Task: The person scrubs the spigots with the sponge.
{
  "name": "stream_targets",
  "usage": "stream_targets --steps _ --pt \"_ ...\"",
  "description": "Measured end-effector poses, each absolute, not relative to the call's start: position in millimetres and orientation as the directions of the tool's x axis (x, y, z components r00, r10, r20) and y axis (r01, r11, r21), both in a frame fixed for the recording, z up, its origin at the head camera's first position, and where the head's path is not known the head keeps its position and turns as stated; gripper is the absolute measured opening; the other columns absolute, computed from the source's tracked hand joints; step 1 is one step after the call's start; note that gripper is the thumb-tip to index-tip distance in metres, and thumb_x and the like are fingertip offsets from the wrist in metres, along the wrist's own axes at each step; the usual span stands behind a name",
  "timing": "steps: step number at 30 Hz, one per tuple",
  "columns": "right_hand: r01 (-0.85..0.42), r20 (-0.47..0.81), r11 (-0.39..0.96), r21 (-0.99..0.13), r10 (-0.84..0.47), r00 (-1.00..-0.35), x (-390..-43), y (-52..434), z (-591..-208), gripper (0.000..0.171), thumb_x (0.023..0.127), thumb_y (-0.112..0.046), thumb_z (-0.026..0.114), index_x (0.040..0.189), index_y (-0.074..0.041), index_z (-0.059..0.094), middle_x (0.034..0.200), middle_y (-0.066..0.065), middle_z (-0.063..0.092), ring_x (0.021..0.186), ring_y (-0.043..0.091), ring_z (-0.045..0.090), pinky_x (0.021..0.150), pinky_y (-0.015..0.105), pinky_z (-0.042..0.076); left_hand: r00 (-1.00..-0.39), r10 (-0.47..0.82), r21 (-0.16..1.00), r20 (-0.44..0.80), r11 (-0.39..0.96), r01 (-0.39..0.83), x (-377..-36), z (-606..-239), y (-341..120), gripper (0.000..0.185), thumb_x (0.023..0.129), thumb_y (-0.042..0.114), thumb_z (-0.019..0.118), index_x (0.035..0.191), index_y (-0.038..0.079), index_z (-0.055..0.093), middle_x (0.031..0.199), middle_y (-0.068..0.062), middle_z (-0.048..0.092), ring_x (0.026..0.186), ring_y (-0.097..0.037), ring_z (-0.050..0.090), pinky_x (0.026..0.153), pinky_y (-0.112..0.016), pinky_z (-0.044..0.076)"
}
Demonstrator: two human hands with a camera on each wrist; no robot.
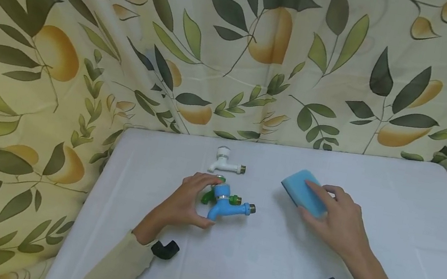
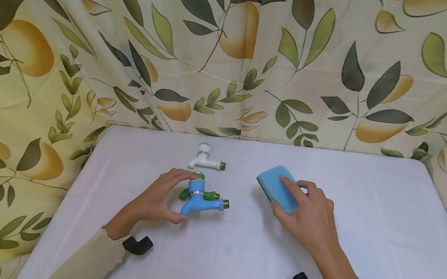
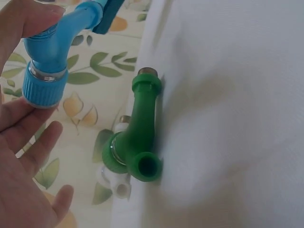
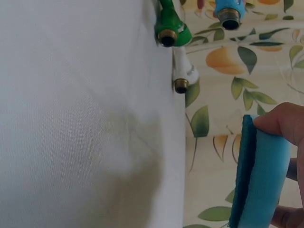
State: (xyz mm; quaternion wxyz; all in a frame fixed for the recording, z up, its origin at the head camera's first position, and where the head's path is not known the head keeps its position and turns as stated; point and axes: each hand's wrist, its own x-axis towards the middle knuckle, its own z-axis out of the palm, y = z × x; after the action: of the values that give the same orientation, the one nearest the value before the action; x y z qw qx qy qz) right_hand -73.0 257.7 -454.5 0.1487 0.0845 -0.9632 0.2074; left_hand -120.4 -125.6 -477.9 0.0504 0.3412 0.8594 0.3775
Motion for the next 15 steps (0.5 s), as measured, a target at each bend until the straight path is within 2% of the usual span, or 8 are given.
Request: stream_targets --steps 8,15 --pt "-0.238 0.337 0.884 -0.404 -0.098 -0.936 -67.2 251.6 -455.6 0.066 0.079 -0.035 0.084 0.139 -0.020 0.063 0.121 0.024 0.061 0.094 0.049 0.066 0.078 0.070 0.052 -0.767 0.619 0.703 0.171 0.469 0.535 -123.1 -473.6 -120.4 0.090 0.066 0.025 0.095 0.143 0.018 0.049 0.146 0.002 0.052 0.135 -0.019 0.046 0.111 -0.056 0.036" --pt "-0.283 0.406 0.863 -0.418 -0.102 -0.908 -62.7 239.4 -449.9 0.063 0.076 -0.032 0.085 0.135 -0.018 0.067 0.118 0.023 0.062 0.095 0.043 0.064 0.071 0.062 0.056 -0.777 0.597 0.721 0.199 0.448 0.529 -125.4 -470.6 -110.4 0.092 0.068 0.028 0.094 0.146 0.016 0.048 0.147 0.002 0.052 0.134 -0.018 0.046 0.112 -0.057 0.037"
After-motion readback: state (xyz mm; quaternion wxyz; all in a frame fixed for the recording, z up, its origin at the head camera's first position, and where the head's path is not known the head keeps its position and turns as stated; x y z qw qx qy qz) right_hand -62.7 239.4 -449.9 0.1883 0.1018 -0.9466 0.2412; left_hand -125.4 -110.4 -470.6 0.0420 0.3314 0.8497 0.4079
